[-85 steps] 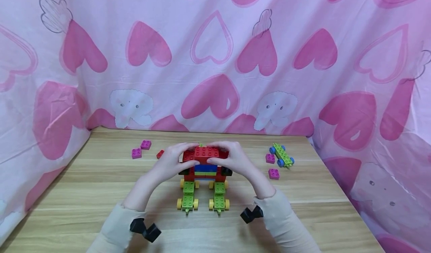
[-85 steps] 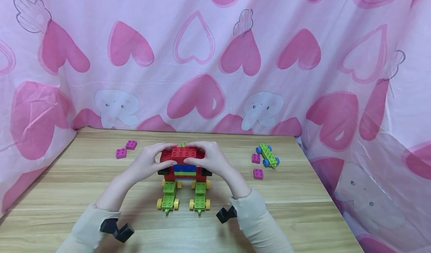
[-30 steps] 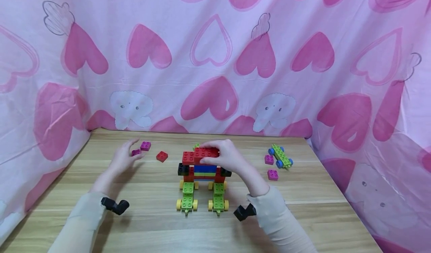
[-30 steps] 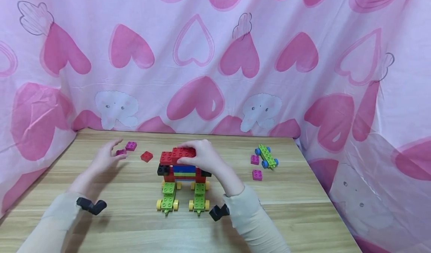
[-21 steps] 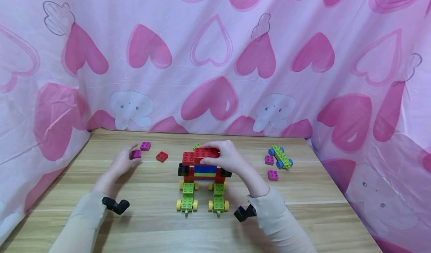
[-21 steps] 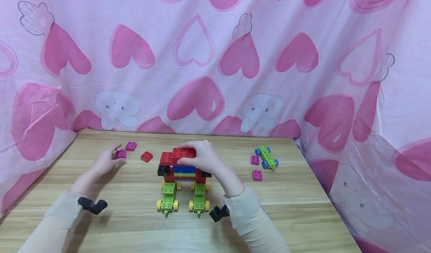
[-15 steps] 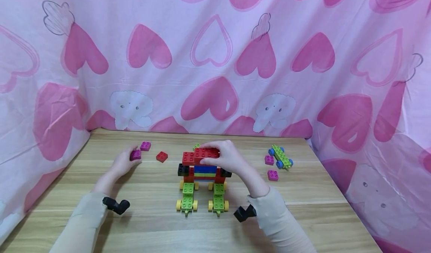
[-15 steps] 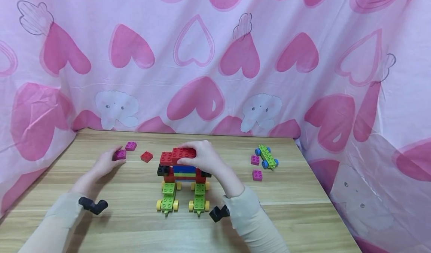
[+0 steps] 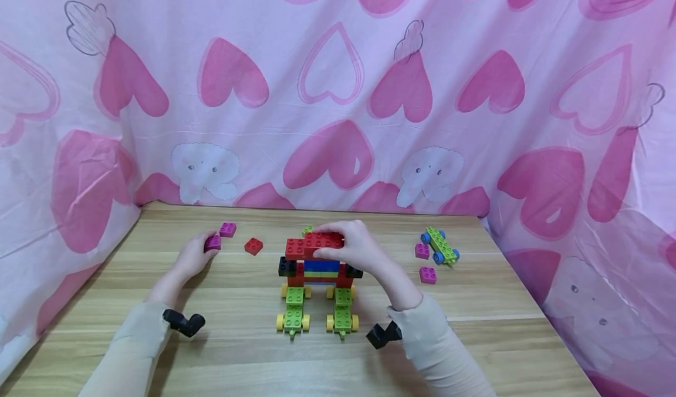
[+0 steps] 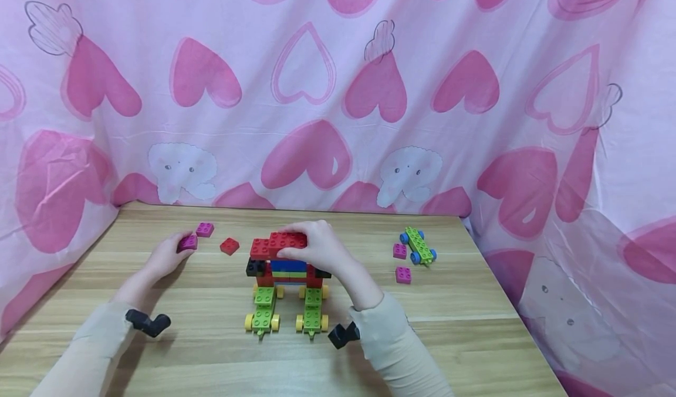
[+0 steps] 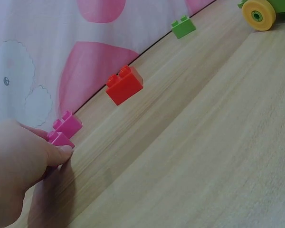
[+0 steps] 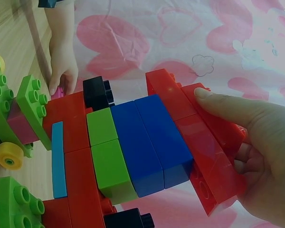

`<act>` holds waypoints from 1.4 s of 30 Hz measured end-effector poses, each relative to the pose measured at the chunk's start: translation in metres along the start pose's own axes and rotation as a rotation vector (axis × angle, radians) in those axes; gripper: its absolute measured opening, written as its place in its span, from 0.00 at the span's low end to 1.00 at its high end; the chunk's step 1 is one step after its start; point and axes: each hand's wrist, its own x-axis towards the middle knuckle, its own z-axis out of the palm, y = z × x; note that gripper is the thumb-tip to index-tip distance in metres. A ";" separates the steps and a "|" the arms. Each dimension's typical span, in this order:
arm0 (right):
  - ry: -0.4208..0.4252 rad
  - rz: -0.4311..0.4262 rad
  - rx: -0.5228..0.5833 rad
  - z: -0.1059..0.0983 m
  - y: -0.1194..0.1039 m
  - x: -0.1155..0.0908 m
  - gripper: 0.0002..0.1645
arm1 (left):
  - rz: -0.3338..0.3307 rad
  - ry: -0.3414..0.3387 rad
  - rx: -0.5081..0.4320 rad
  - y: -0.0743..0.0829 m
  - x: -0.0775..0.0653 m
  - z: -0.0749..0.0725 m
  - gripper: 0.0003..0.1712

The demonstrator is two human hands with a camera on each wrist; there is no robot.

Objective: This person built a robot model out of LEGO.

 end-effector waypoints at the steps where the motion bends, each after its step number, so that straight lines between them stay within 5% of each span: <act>1: 0.001 -0.001 0.000 0.000 0.000 0.000 0.25 | 0.000 0.002 0.002 0.000 0.000 0.000 0.29; 15: -0.004 -0.011 0.008 -0.001 0.001 0.002 0.26 | -0.028 0.071 -0.007 0.006 -0.003 0.000 0.27; 25: -0.011 -0.010 0.009 -0.003 0.000 0.002 0.25 | -0.067 0.090 -0.076 0.026 -0.011 -0.009 0.30; 42: -0.007 -0.006 0.002 -0.001 -0.001 0.002 0.25 | 0.127 0.203 -0.126 0.094 -0.016 -0.019 0.27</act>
